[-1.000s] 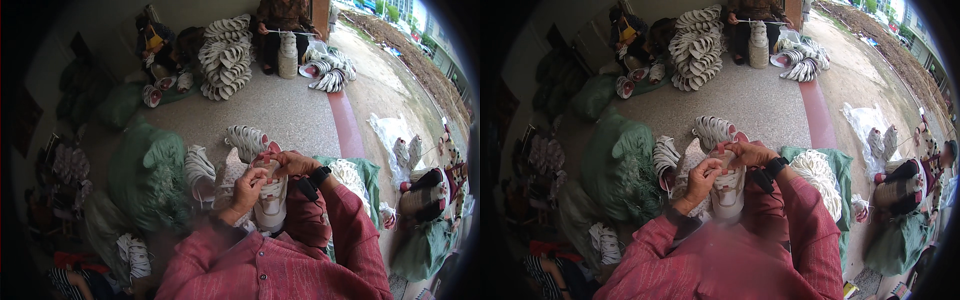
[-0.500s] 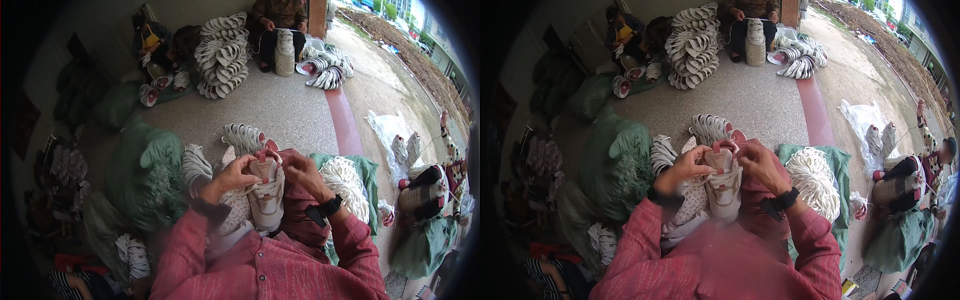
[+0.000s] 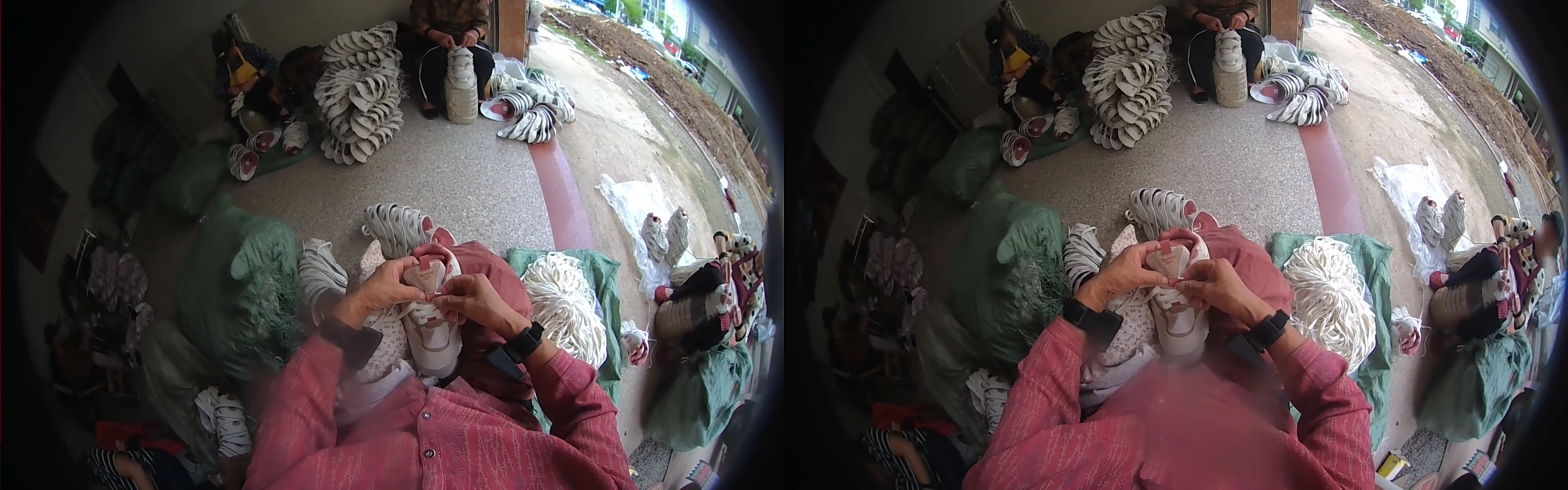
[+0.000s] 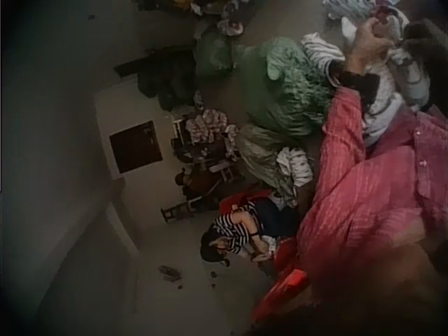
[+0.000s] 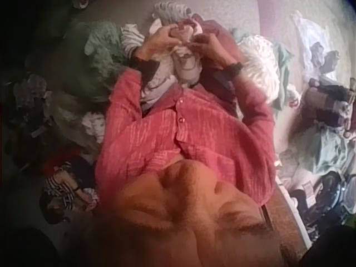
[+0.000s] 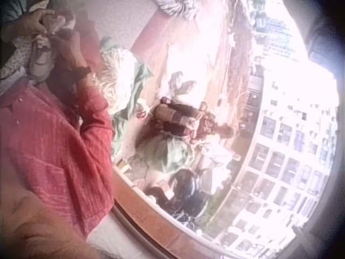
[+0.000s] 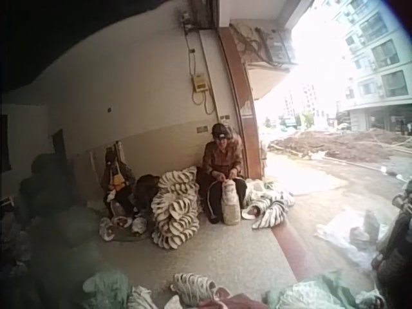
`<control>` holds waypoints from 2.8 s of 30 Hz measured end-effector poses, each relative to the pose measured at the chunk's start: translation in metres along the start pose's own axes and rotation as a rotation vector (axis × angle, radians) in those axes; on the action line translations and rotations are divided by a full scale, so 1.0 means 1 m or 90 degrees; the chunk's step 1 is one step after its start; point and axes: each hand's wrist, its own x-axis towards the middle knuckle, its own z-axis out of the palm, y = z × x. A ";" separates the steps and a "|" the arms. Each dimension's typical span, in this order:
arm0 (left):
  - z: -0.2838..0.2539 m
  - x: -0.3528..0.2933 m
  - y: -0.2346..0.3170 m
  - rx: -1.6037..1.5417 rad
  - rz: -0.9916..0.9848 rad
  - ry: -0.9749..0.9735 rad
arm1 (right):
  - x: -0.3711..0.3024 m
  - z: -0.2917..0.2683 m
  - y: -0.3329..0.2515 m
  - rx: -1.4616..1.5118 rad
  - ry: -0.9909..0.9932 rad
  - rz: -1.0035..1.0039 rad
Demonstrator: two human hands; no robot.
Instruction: The person sits on the floor and threads a white shoelace through the eyelets of a white sneaker. They pull the lace tight, adjust the tongue, and tie a knot. After finishing one shoe, they pick up another shoe from a pile and begin the lacing process again.
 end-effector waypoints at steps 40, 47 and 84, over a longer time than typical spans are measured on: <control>-0.033 -0.090 -0.044 0.156 0.038 0.286 | -0.118 -0.303 0.147 0.806 0.719 -0.324; 0.004 -0.066 0.013 0.772 0.413 0.391 | -0.085 -0.218 0.100 0.333 0.530 -0.095; 0.013 0.044 0.005 0.283 0.101 -0.071 | 0.014 -0.040 0.006 -0.568 0.042 -0.221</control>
